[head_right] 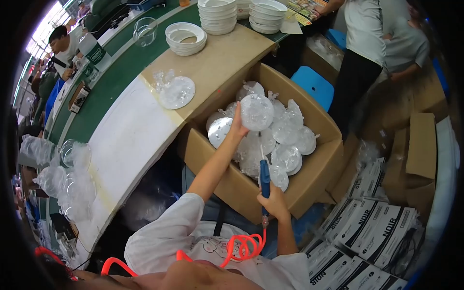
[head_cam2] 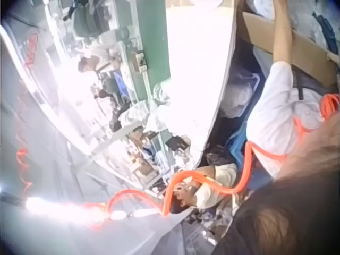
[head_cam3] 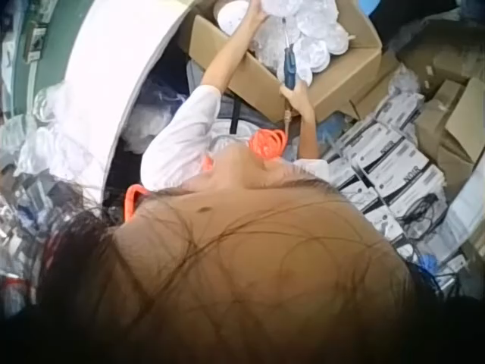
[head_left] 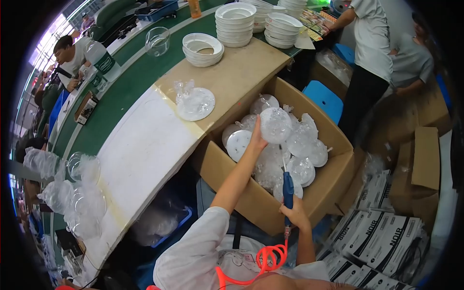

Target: Clean and assemble plastic lighting components using an air duster and scissors at a factory workbench.

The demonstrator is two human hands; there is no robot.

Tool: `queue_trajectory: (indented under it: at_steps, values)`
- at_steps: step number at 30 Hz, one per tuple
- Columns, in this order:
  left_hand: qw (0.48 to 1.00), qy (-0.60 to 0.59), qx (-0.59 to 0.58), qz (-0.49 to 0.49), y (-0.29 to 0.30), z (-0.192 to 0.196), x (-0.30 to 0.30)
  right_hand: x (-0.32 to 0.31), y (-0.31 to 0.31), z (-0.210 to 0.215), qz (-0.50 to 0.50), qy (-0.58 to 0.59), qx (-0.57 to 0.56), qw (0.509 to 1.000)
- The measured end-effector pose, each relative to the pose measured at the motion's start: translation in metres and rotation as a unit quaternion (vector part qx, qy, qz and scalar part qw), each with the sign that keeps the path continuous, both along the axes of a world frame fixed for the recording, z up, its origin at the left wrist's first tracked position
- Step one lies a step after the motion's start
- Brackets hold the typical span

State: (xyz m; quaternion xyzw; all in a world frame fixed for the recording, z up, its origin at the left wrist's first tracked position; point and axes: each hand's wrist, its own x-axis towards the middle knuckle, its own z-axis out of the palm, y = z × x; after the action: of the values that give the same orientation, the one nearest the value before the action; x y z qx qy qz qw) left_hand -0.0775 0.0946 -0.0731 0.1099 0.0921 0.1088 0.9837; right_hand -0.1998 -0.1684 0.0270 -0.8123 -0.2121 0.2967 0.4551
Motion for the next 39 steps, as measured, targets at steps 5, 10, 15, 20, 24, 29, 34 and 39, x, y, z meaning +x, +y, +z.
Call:
queue_trajectory:
  at_steps: [5, 10, 15, 20, 24, 29, 34, 39]
  values:
    - [1.0, 0.01, 0.002, 0.006, 0.004, -0.006, -0.003, -0.004, 0.006, 0.002, 0.005, 0.019, 0.016, 1.0]
    - [1.0, 0.004, 0.004, -0.012, 0.004, 0.001, -0.005, 0.0, 0.01, 0.005, 0.042, 0.01, -0.013, 0.999]
    - [1.0, 0.008, 0.021, -0.01, 0.0, 0.004, -0.005, 0.002, 0.008, 0.016, 0.042, -0.018, -0.014, 0.999]
    - [0.999, -0.008, 0.029, -0.027, 0.013, -0.013, -0.003, 0.011, -0.003, 0.015, -0.029, 0.072, 0.063, 0.995]
    - [0.997, 0.006, 0.043, -0.058, 0.007, -0.016, -0.003, 0.011, -0.003, 0.018, 0.018, 0.044, 0.041, 0.998]
    - [0.999, 0.001, 0.014, -0.052, 0.005, -0.007, -0.005, 0.013, -0.009, 0.0, 0.017, 0.016, 0.021, 1.0]
    - [0.999, -0.01, 0.033, -0.042, 0.007, -0.001, -0.005, 0.004, -0.008, 0.006, 0.057, -0.011, -0.01, 0.998]
    - [0.995, -0.007, 0.051, -0.079, 0.009, -0.005, -0.008, -0.001, 0.001, 0.012, 0.094, -0.039, -0.022, 0.995]
